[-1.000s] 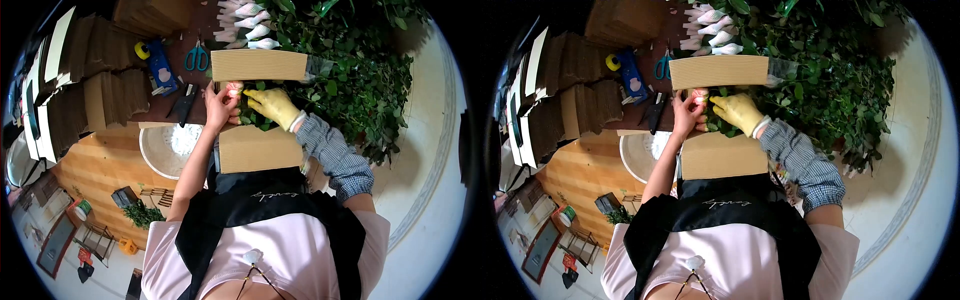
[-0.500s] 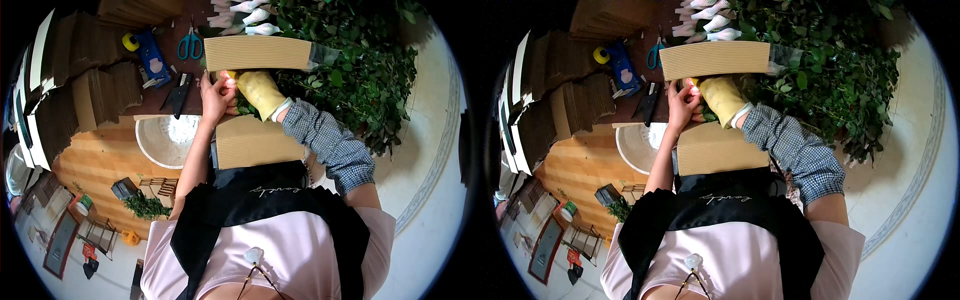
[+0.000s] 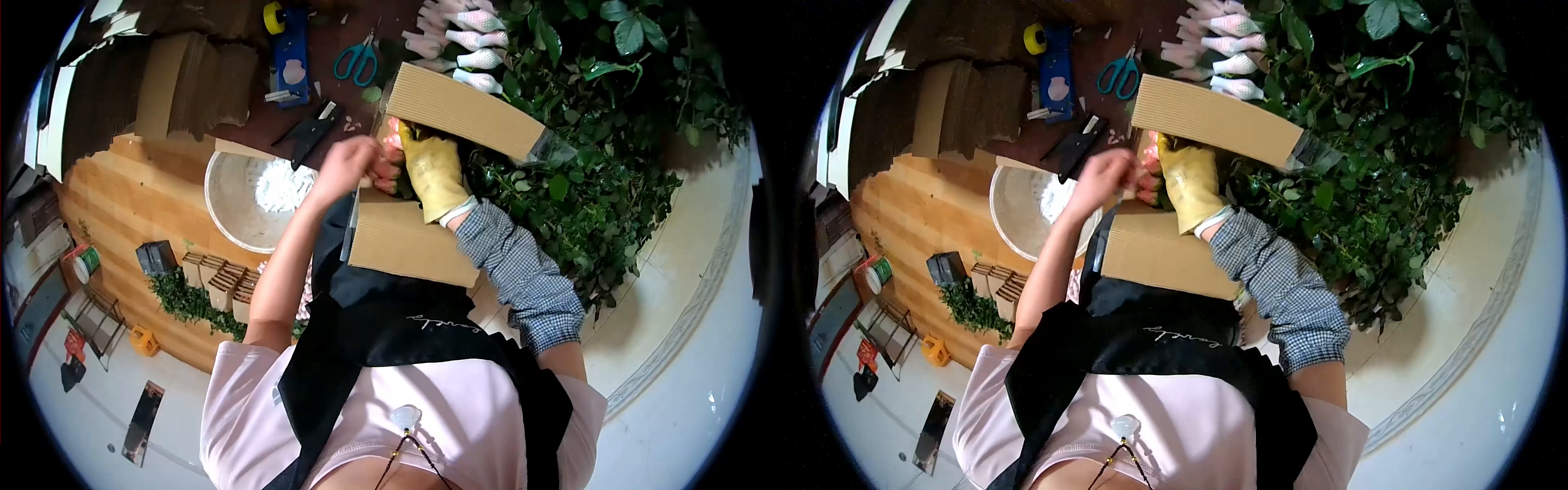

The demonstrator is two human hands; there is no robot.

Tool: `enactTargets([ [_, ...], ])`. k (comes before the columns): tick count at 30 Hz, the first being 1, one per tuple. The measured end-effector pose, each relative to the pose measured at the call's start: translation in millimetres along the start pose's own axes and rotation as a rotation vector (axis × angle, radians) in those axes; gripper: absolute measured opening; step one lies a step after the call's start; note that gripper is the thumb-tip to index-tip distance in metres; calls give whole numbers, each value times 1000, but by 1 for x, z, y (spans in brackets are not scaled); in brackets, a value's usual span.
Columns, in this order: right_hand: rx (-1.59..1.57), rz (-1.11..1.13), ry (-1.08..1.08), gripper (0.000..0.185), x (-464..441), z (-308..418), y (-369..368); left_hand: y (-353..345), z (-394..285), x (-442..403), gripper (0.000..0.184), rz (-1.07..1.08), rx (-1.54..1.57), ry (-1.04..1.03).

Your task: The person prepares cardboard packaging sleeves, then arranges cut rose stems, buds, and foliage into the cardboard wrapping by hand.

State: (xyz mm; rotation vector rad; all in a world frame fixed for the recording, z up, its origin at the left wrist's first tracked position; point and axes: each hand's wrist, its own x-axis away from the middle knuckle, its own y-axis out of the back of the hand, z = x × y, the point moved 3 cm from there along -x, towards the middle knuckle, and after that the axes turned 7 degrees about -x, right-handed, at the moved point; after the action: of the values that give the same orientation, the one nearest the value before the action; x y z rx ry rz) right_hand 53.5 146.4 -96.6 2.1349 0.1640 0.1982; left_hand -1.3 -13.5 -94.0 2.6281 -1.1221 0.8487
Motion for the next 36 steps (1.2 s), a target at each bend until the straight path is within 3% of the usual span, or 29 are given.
enactTargets([
  [1,-643,140,-134,28,-1,-5,-1,-17,13,-7,30,109,148,77],
  [2,-715,186,-128,30,0,-7,-3,-28,24,-18,27,180,52,56],
  [3,-532,23,-109,30,0,-13,8,-37,42,-28,26,172,-114,-13],
  [6,-1043,245,-175,31,10,-37,28,-44,45,-38,28,152,-402,-46],
  [9,-1571,-174,32,40,17,-68,67,-46,52,-42,31,72,-453,-214],
  [10,-1619,-212,89,49,15,-85,92,-47,62,-49,32,84,-438,-298],
  [13,-1147,-372,-162,51,5,-104,115,-47,50,-44,36,141,-480,-140],
  [14,-1252,-54,-234,55,3,-92,87,-48,43,-39,38,71,-453,-118],
  [16,-1238,174,-193,60,-20,-95,76,-49,43,-38,37,54,-481,-169],
  [19,-1414,-275,-1,69,-87,-113,95,-50,34,-31,35,8,-516,-226],
  [20,-1809,-274,-189,72,-124,-122,96,-50,33,-30,35,-12,-516,-240],
  [21,-1682,-420,-225,74,-163,-131,86,-52,37,-34,35,0,-527,-204],
  [22,-1668,-365,-372,73,-191,-140,96,-54,39,-37,35,-2,-534,-224],
  [23,-1729,-112,-634,74,-212,-144,109,-54,41,-39,36,-1,-542,-212],
  [24,-1986,-165,-712,73,-254,-128,62,-54,42,-39,36,0,-550,-199],
  [25,-1505,-288,-368,71,-296,-114,3,-53,36,-35,36,13,-525,-209],
  [27,-1337,-483,-513,60,-331,-103,17,-54,44,-36,36,-18,-475,-238],
  [28,-1654,-570,-980,52,-322,-103,71,-55,54,-43,36,-49,-433,-260],
  [29,-1551,-832,-967,27,-310,-117,105,-53,41,-37,36,-5,-479,-207],
  [30,-1394,-999,-917,14,-298,-132,132,-54,39,-36,36,-5,-481,-207],
  [32,-1275,-1305,-687,28,-292,-169,167,-53,37,-33,37,10,-474,-230],
  [34,-1388,-1257,-552,34,-244,-209,246,-52,34,-36,37,13,-473,-221],
  [36,-1268,-1214,-384,24,-182,-245,301,-53,38,-38,34,1,-531,-212],
])
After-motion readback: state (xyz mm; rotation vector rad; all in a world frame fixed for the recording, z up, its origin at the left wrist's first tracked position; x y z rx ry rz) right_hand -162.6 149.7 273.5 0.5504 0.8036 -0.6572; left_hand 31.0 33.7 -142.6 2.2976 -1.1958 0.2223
